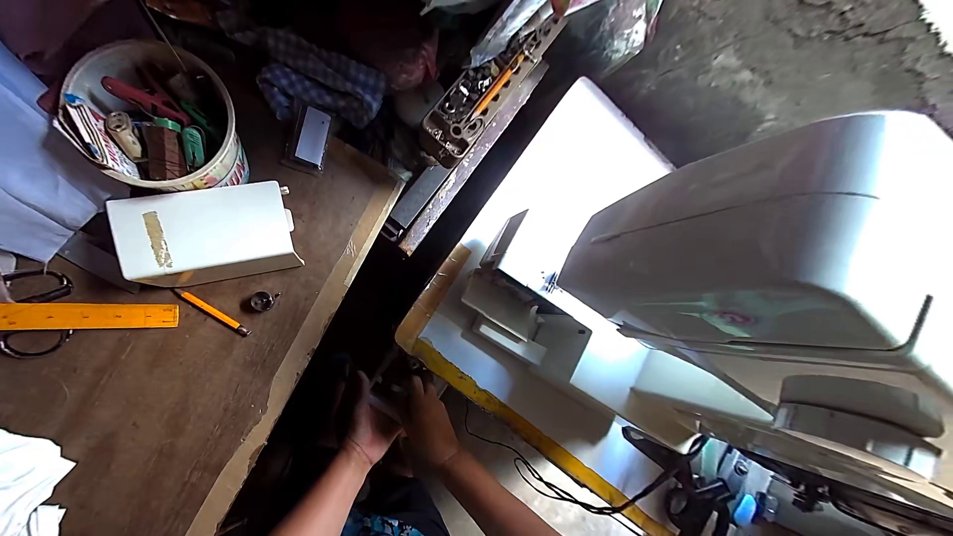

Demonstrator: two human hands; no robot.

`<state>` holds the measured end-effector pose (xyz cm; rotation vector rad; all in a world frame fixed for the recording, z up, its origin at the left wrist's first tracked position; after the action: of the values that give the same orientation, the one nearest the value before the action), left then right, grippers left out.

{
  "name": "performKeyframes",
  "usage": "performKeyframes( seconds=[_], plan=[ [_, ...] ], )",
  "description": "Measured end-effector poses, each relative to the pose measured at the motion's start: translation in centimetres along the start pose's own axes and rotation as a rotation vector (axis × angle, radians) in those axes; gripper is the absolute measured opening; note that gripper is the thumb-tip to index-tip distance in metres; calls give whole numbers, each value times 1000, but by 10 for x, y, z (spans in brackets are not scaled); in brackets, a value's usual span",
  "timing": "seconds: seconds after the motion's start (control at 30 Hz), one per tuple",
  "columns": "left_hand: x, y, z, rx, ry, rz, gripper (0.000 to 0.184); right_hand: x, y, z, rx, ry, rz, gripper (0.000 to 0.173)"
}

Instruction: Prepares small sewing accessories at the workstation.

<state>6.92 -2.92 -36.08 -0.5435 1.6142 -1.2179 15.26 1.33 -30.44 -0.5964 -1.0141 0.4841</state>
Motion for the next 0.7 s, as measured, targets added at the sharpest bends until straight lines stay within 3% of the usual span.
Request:
performKeyframes(
  seconds=[0.07, 0.13, 0.33, 0.7],
  plan=[
    [-2, 2, 2, -22, 48, -37, 59, 0, -1, 3, -18, 17, 0, 42],
    [-1, 10, 4, -46, 87, -58, 57, 2, -3, 3, 33, 80, -41, 39],
    [29, 11, 7, -95, 182, -126, 54, 15, -36, -10, 371, 177, -224, 23],
    [174, -100, 28, -223, 147, -274, 57, 22, -116, -65, 676, 113, -154, 17]
  ],
)
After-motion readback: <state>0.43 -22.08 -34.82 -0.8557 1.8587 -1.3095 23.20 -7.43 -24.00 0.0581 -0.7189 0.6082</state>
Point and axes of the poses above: each hand's wrist, its own y-axis towards the middle knuckle, its own x-axis out of the back of the hand, z = x × y, the point moved 6 cm from there along y, towards the middle knuckle, and after that the axes turned 5 degrees about -z, right-handed, at the moved point
